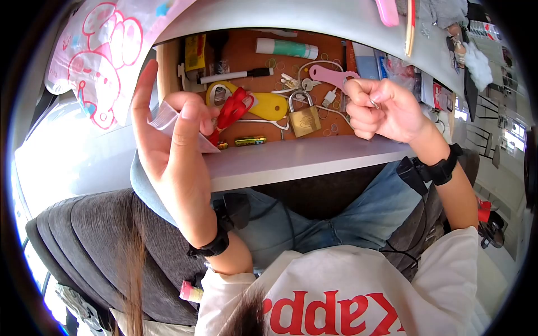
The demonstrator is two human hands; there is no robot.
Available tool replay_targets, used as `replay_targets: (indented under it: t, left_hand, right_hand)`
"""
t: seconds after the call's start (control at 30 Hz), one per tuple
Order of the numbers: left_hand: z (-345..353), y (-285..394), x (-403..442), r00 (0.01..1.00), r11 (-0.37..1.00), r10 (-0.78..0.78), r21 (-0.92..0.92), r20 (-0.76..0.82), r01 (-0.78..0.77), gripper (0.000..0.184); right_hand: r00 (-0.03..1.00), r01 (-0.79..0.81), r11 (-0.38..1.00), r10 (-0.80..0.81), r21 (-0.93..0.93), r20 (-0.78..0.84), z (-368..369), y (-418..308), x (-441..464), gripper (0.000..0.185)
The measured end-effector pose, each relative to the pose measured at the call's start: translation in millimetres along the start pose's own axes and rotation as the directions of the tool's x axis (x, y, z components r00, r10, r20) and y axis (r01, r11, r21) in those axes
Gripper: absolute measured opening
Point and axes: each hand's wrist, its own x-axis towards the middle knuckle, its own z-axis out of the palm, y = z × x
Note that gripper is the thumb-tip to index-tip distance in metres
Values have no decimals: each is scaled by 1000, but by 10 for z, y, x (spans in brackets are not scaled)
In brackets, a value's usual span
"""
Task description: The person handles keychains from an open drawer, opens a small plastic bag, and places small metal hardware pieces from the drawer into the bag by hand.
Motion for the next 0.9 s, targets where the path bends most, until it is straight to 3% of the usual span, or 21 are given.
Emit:
replay_targets:
  t: [0.1, 0.23, 0.3, 0.4, 0.47, 0.5, 0.57, 0.67, 0.9]
  left_hand:
    - [1, 11, 3, 1000, 1000, -16, -4, 4, 16, 55]
    - [23, 22, -5, 1000, 1000, -21, -4, 4, 21, 56]
    - [26, 16, -9, 1000, 999, -10, 32, 7, 10, 58]
    - [-20, 12, -7, 998, 990, -19, 138, 68, 10, 57]
    - [-21, 2, -9, 998, 989, -22, 146, 63, 13, 56]
    - [-25, -1, -13, 998, 988, -26, 153, 57, 17, 56]
    - [-24, 6, -23, 998, 988, -27, 151, 65, 17, 55]
    - [-29, 9, -21, 998, 986, -34, 162, 53, 25, 55]
    - [-10, -6, -10, 998, 981, -46, 191, 30, 40, 57]
  right_hand:
    - [998, 51, 998, -50, 45, -35, -39, -16, -24, 17]
    - [985, 79, 965, -114, -251, -127, 19, -53, -194, 10]
    - [941, 158, 836, -289, -526, -177, 169, -118, -339, 9]
    - [750, 166, 631, -580, -758, -318, 220, -333, -660, 6]
    - [521, 26, 423, -779, -906, -349, 219, -464, -753, 7]
    - [464, -49, 329, -829, -943, -313, 108, -527, -765, 8]
    - [360, -214, 143, -908, -966, -214, -184, -641, -808, 10]
    - [381, -491, 48, -886, -870, -264, -314, -742, -798, 10]
    - [260, -498, -1, -954, -867, -149, -628, -717, -841, 12]
